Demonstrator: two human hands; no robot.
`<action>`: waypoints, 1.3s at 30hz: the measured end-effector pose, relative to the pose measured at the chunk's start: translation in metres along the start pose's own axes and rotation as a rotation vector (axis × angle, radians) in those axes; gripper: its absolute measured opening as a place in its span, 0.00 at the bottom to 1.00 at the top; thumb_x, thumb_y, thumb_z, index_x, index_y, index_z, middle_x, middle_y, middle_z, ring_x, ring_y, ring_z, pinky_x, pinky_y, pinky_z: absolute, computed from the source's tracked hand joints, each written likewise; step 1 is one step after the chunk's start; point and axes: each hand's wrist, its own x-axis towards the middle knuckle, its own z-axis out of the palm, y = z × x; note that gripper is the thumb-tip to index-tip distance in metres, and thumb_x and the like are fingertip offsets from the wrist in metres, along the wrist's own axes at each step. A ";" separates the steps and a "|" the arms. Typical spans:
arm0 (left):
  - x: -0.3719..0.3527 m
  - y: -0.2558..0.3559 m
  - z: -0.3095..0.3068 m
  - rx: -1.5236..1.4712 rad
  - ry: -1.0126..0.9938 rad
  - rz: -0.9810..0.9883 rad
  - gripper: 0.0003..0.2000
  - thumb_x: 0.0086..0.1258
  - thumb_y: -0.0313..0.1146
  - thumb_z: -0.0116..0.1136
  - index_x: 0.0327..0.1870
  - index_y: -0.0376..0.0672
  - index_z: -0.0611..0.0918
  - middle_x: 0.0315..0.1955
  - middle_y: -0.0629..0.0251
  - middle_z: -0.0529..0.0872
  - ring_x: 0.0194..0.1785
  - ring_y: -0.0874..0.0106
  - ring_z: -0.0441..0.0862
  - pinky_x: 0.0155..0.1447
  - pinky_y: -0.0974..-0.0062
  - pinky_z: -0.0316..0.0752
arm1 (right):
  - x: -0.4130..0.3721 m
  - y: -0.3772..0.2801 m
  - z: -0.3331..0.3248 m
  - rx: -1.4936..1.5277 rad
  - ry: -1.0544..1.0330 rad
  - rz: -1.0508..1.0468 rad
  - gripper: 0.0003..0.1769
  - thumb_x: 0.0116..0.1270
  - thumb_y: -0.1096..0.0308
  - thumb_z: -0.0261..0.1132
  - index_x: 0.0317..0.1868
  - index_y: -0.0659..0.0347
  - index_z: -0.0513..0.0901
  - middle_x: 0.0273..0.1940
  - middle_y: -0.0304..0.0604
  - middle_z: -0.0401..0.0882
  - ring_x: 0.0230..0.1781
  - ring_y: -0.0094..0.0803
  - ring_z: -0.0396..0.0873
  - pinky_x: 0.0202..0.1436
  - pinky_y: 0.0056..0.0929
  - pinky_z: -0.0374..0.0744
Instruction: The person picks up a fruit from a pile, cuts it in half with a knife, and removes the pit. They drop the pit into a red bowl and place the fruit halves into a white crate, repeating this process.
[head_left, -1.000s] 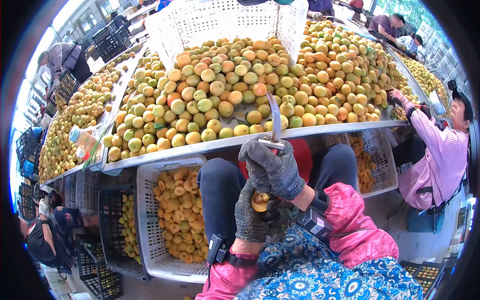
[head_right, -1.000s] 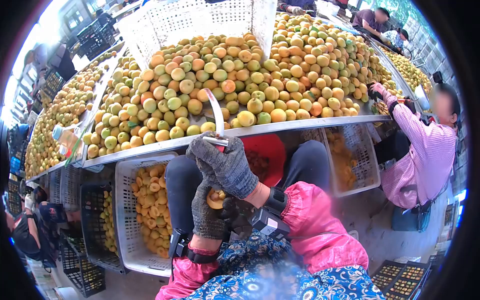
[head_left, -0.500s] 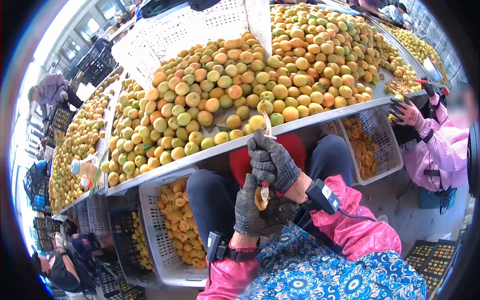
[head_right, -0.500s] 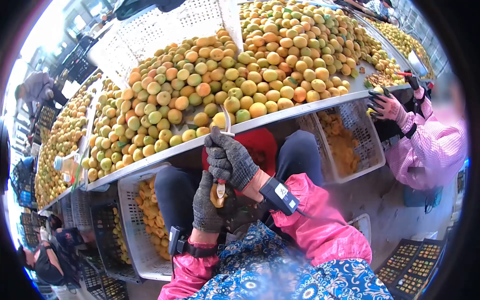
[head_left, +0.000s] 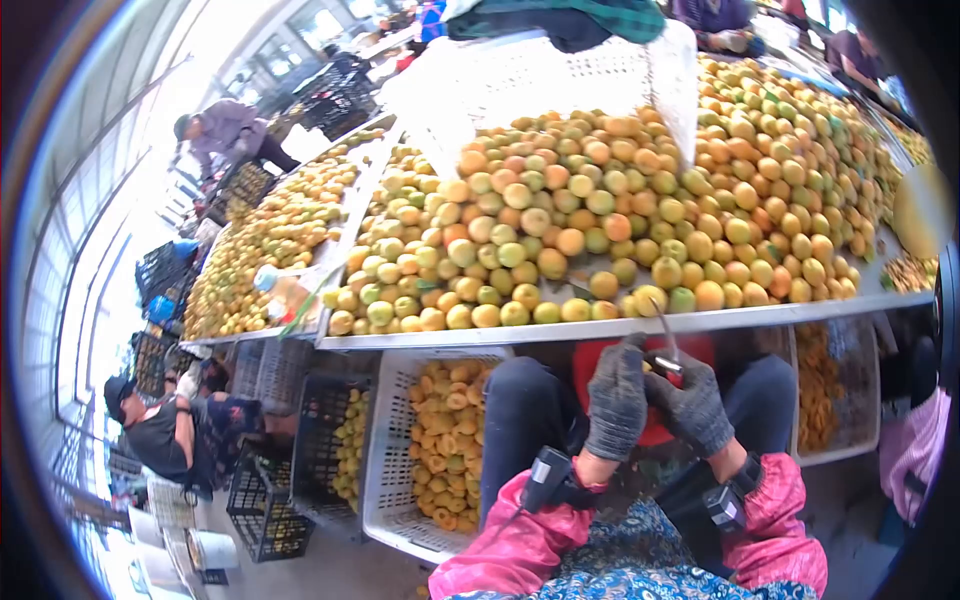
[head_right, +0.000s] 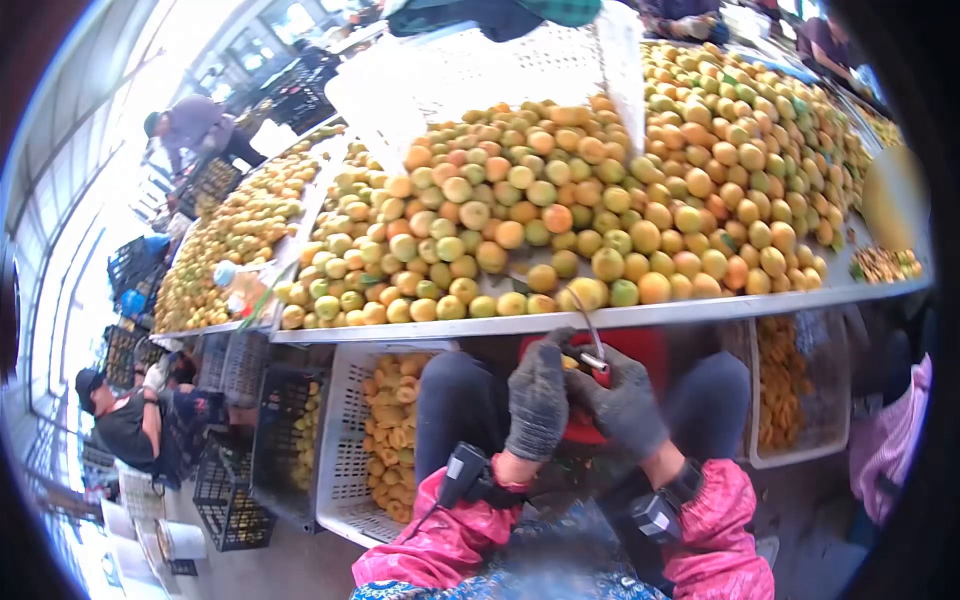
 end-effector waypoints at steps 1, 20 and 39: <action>-0.002 -0.002 0.002 -0.078 0.018 0.016 0.13 0.77 0.31 0.44 0.50 0.35 0.80 0.45 0.52 0.83 0.46 0.60 0.82 0.52 0.67 0.76 | 0.000 -0.008 -0.002 0.008 -0.015 0.112 0.14 0.64 0.67 0.69 0.48 0.62 0.83 0.35 0.37 0.84 0.33 0.22 0.79 0.37 0.24 0.79; -0.012 0.015 -0.005 0.178 0.083 0.269 0.10 0.70 0.28 0.53 0.48 0.35 0.80 0.44 0.49 0.82 0.49 0.53 0.80 0.55 0.64 0.76 | 0.000 0.030 -0.002 -0.005 -0.043 0.050 0.09 0.61 0.70 0.66 0.40 0.65 0.85 0.29 0.38 0.84 0.29 0.20 0.79 0.33 0.24 0.77; 0.002 0.009 -0.032 -1.199 -0.243 -0.753 0.33 0.78 0.56 0.33 0.55 0.28 0.75 0.45 0.47 0.84 0.10 0.79 0.59 0.15 0.79 0.57 | -0.006 0.000 -0.017 0.440 -0.022 0.247 0.09 0.60 0.70 0.69 0.40 0.65 0.84 0.27 0.35 0.81 0.25 0.18 0.76 0.29 0.18 0.75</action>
